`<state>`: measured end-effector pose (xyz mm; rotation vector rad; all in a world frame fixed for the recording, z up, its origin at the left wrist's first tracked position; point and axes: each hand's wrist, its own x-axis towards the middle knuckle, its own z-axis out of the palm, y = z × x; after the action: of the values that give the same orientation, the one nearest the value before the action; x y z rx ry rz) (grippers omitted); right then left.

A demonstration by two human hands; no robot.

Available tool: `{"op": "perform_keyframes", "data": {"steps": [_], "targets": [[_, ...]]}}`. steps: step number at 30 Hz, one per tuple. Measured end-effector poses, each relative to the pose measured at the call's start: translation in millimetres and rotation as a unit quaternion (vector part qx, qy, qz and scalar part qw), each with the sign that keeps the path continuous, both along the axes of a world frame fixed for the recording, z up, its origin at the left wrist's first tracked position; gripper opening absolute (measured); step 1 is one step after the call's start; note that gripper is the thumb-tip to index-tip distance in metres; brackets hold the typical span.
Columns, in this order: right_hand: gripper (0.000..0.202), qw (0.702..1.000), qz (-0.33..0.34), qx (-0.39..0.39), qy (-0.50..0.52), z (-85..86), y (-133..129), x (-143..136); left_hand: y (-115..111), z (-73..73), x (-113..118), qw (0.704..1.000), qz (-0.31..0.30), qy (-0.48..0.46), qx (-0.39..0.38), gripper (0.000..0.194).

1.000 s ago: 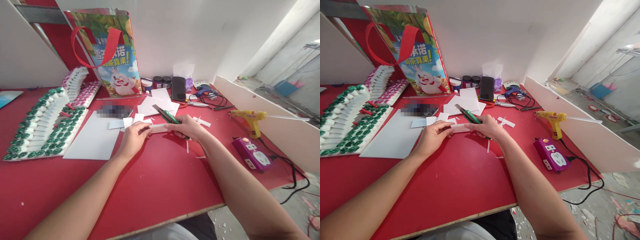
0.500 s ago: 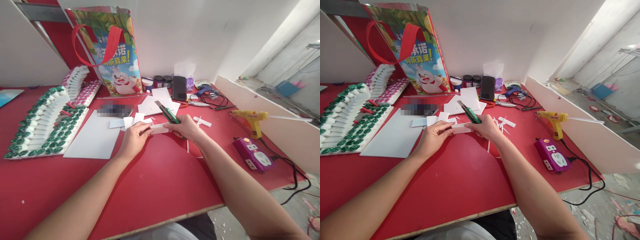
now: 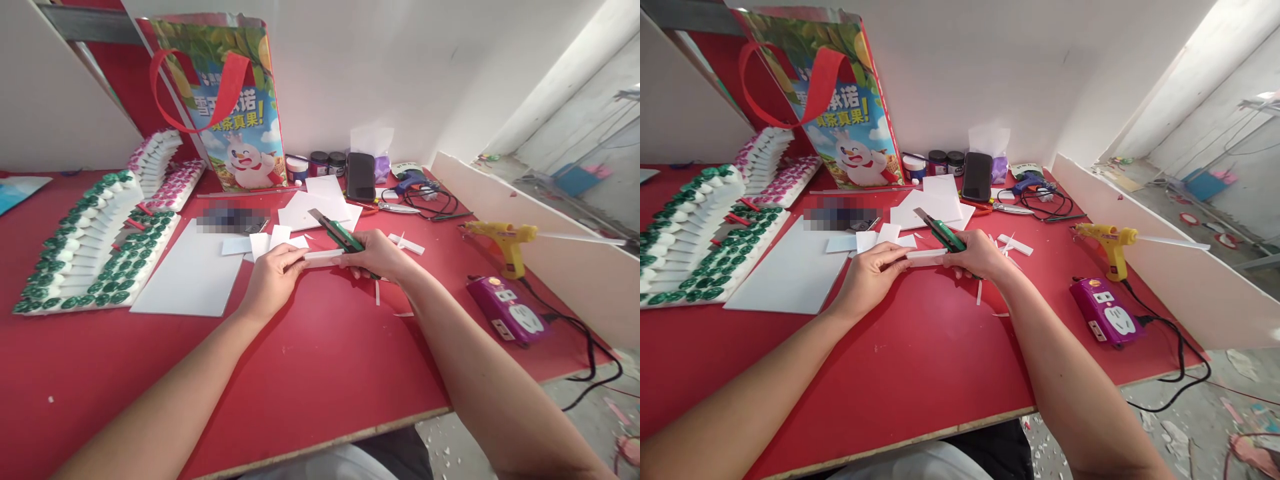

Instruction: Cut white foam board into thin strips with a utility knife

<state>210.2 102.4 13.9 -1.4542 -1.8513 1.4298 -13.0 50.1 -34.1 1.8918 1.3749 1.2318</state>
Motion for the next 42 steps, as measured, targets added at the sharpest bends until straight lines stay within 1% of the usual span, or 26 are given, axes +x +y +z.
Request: {"op": "perform_keyframes", "data": {"steps": [6, 8, 12, 17, 26, 32, 37, 42], "targets": [[0.03, 0.994, -0.016, -0.077, 0.075, 14.1, -3.3, -0.8, 1.9, -1.8, -0.1, 1.0, 0.005, -0.004, -0.008, 0.024], [0.031, 0.991, -0.022, -0.086, 0.096, 13.8, -3.3, -1.6, 1.9, -2.5, 0.1, 1.0, 0.004, -0.002, -0.007, 0.024], [0.033, 0.987, -0.029, -0.098, 0.127, 6.7, -1.9, -3.3, 0.7, -2.2, 0.3, 1.0, 0.004, 0.007, 0.005, 0.025], [0.033, 0.985, -0.04, -0.088, 0.145, -1.1, -0.4, -5.6, -0.7, -0.9, 0.7, 1.0, 0.004, 0.022, 0.021, 0.026], [0.037, 0.989, -0.045, -0.057, 0.132, -9.6, 0.9, -7.2, -1.4, -2.8, 1.6, 1.0, 0.015, 0.019, 0.012, 0.025], [0.041, 0.99, -0.037, -0.041, 0.128, -14.7, 2.1, -5.7, -1.7, -0.9, 1.5, 1.0, 0.013, 0.018, 0.01, 0.022], [0.039, 0.992, -0.027, -0.03, 0.122, -14.8, 2.3, -3.8, -0.5, -0.6, 1.2, 1.0, 0.014, 0.004, 0.002, 0.019], [0.041, 0.991, -0.019, -0.052, 0.124, -10.2, 0.5, -4.1, 2.4, -0.7, 0.8, 1.0, 0.018, -0.017, -0.016, 0.018]]}}
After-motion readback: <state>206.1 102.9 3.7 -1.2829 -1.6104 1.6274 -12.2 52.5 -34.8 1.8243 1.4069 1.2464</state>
